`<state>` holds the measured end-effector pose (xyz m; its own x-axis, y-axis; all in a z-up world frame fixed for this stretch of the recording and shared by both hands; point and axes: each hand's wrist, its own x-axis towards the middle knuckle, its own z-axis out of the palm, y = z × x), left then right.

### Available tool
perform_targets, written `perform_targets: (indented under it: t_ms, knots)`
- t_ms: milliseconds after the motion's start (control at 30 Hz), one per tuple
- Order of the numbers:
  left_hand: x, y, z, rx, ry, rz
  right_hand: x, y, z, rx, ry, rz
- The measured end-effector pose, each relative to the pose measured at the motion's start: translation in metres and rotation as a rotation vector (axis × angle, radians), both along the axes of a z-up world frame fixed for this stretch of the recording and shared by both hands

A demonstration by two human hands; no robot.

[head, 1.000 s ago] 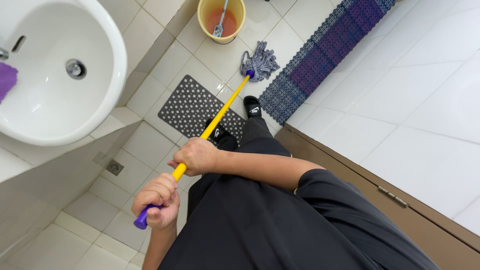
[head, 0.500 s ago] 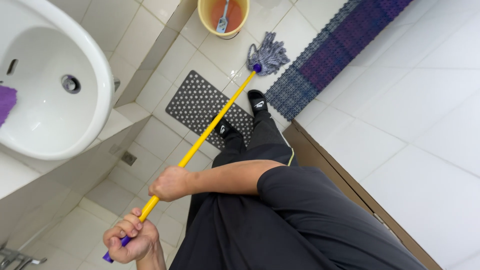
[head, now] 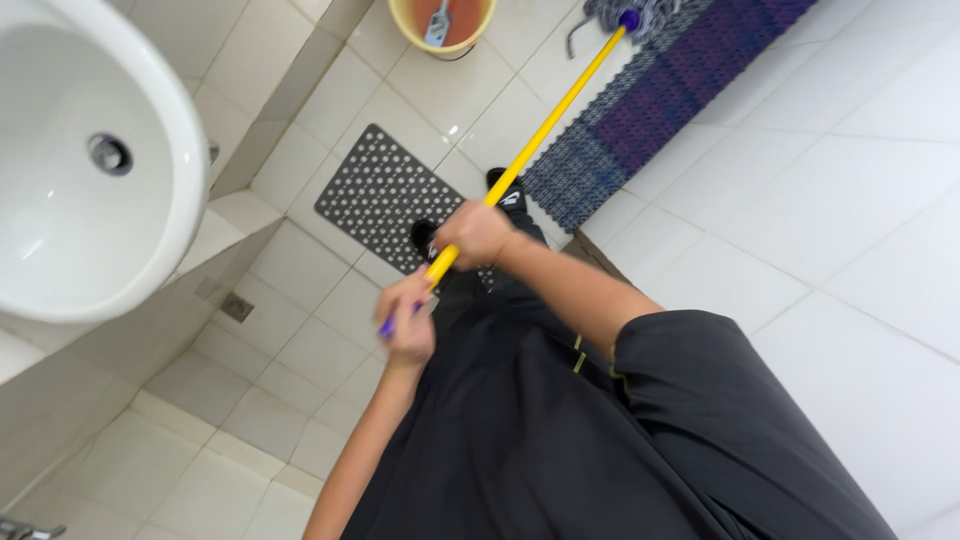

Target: The person mops the tiled floor of a bathroom using a yellow-handled mop. They move the mop back and forth across the floor, cleaning around the toilet, sink, and a small mat.

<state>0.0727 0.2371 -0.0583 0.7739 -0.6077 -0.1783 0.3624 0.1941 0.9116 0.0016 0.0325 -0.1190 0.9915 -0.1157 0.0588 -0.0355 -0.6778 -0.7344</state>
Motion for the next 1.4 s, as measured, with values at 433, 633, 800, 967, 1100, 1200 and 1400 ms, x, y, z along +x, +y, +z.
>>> perform_targets:
  t_ms: [433, 633, 800, 967, 1100, 1200, 1400]
  knots:
    - [-0.018, -0.223, 0.1, -0.212, -0.643, -0.69, -0.093, -0.146, 0.012, -0.154, -0.154, -0.709]
    - [0.024, -0.131, 0.125, -0.237, -0.778, -0.761, -0.047, -0.051, 0.037, 0.017, -0.246, -0.625]
    - [0.08, -0.004, 0.15, -0.167, -0.763, -0.654, 0.024, 0.056, 0.092, 0.075, -0.251, -0.423]
    - [0.105, 0.125, 0.174, -0.072, -0.63, -0.503, 0.077, 0.159, 0.113, 0.133, -0.218, -0.103]
    - [0.098, 0.184, 0.142, -0.081, -0.447, -0.293, 0.098, 0.206, 0.098, 0.085, -0.038, 0.073]
    - [0.094, 0.188, 0.127, -0.098, -0.387, -0.196, 0.098, 0.214, 0.087, 0.066, 0.024, 0.102]
    - [0.105, 0.136, 0.108, -0.128, -0.367, -0.228, 0.1, 0.173, 0.068, 0.028, 0.011, -0.034]
